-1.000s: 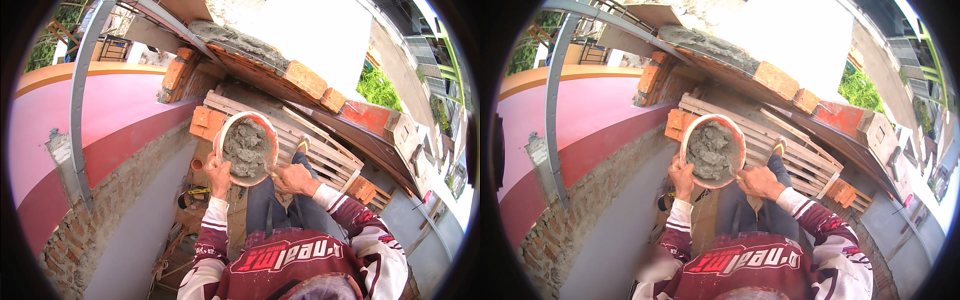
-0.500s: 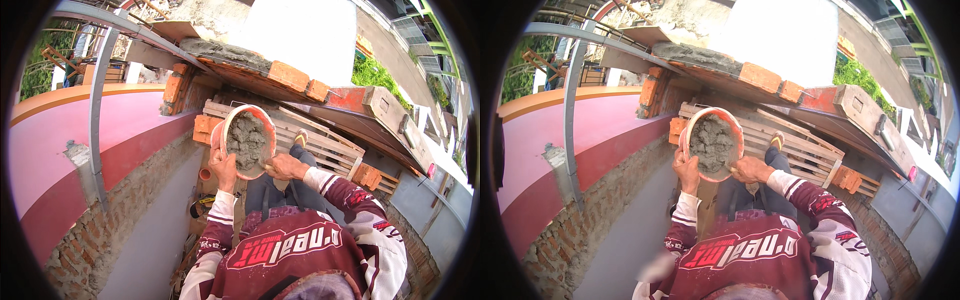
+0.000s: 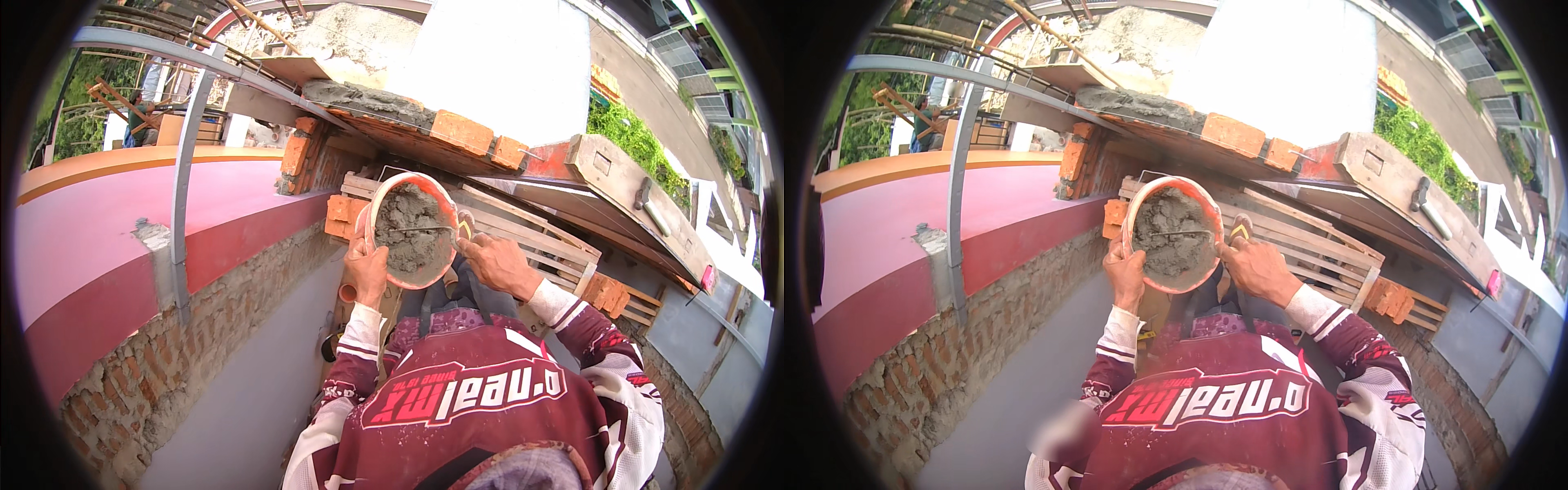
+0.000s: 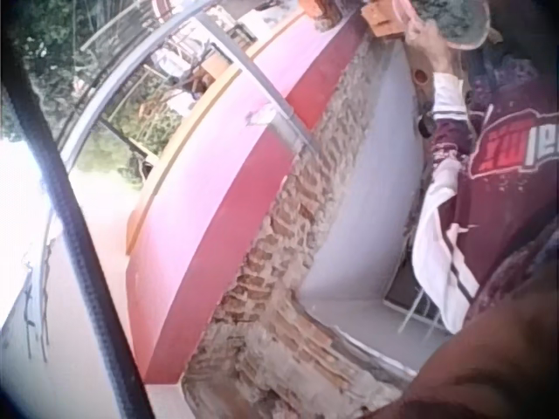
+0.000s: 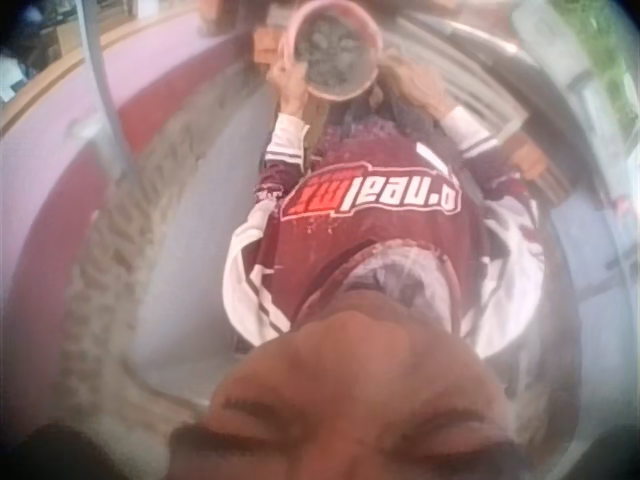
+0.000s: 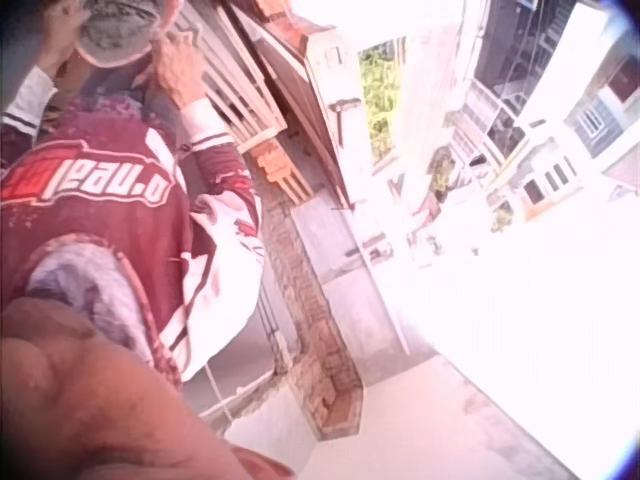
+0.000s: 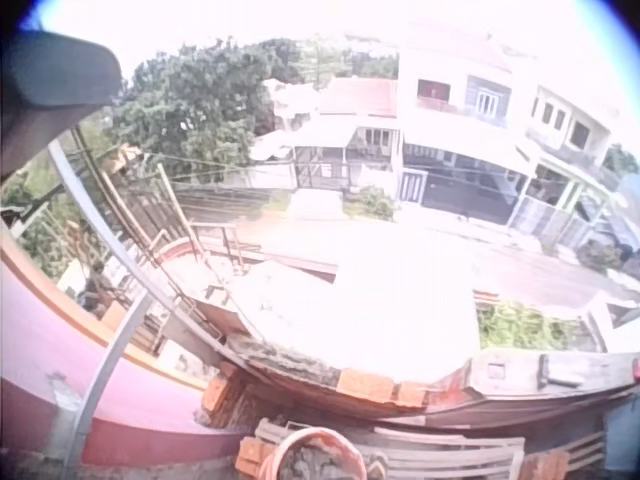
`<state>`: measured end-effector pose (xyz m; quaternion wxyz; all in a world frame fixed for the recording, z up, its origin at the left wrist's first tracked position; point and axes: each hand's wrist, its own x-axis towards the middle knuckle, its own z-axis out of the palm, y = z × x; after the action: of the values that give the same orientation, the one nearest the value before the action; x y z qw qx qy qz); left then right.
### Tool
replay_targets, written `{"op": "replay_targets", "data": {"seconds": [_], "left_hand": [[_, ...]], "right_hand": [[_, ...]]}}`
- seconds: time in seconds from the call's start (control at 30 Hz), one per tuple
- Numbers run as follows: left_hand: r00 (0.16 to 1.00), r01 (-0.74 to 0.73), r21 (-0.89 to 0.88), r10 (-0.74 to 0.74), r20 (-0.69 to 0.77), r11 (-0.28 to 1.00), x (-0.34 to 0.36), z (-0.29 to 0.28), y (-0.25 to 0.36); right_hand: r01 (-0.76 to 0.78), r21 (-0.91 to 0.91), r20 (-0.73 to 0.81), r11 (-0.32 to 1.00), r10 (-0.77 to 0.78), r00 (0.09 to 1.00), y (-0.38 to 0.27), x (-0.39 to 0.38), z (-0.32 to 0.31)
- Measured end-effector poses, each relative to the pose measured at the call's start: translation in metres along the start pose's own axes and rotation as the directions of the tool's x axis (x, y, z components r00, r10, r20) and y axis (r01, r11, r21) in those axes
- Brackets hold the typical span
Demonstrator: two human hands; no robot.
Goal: The person scoops mortar from a bucket with a trowel and spreads it along the top of a brick wall. They then place bricks onto the mortar bed, aligning them with a string line. The person repeats this process, adding mortar and bricks to extend the wall.
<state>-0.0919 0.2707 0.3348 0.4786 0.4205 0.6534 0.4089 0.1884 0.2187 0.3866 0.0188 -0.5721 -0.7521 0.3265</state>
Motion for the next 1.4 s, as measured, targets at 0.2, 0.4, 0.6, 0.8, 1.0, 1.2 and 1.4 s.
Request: {"op": "replay_targets", "data": {"seconds": [0.2,0.4,0.6,0.8,1.0,1.2,1.4], "left_hand": [[0.992,-0.110,-0.013,0.109,-0.071,0.994,-0.005,0.033,0.023],[0.984,-0.170,0.014,0.171,-0.054,0.985,-0.018,0.035,0.041],[0.993,-0.009,-0.129,-0.007,-0.119,0.992,-0.037,0.052,0.060],[0.989,-0.010,-0.103,-0.006,-0.148,0.995,-0.037,0.064,0.060],[0.989,0.009,-0.130,-0.028,-0.145,0.991,-0.029,0.063,0.052],[0.978,0.170,-0.201,-0.191,-0.087,0.965,-0.006,0.028,0.028],[0.918,0.236,-0.315,-0.317,-0.239,0.919,0.027,-0.005,-0.023]], "right_hand": [[-0.036,0.329,0.346,0.944,-0.085,0.934,0.003,0.017,-0.007],[-0.083,0.387,0.248,0.919,-0.017,0.969,0.017,-0.013,-0.001],[0.203,-0.149,-0.109,0.968,-0.220,0.969,0.023,-0.033,-0.039],[0.023,-0.204,0.038,0.979,-0.015,0.999,0.032,-0.031,-0.086],[0.121,0.144,0.302,0.982,-0.160,0.940,0.015,0.008,-0.032],[-0.061,0.401,0.421,0.914,-0.125,0.898,0.029,0.030,-0.025],[-0.273,0.448,0.406,0.851,0.078,0.910,0.006,0.082,-0.052]]}}
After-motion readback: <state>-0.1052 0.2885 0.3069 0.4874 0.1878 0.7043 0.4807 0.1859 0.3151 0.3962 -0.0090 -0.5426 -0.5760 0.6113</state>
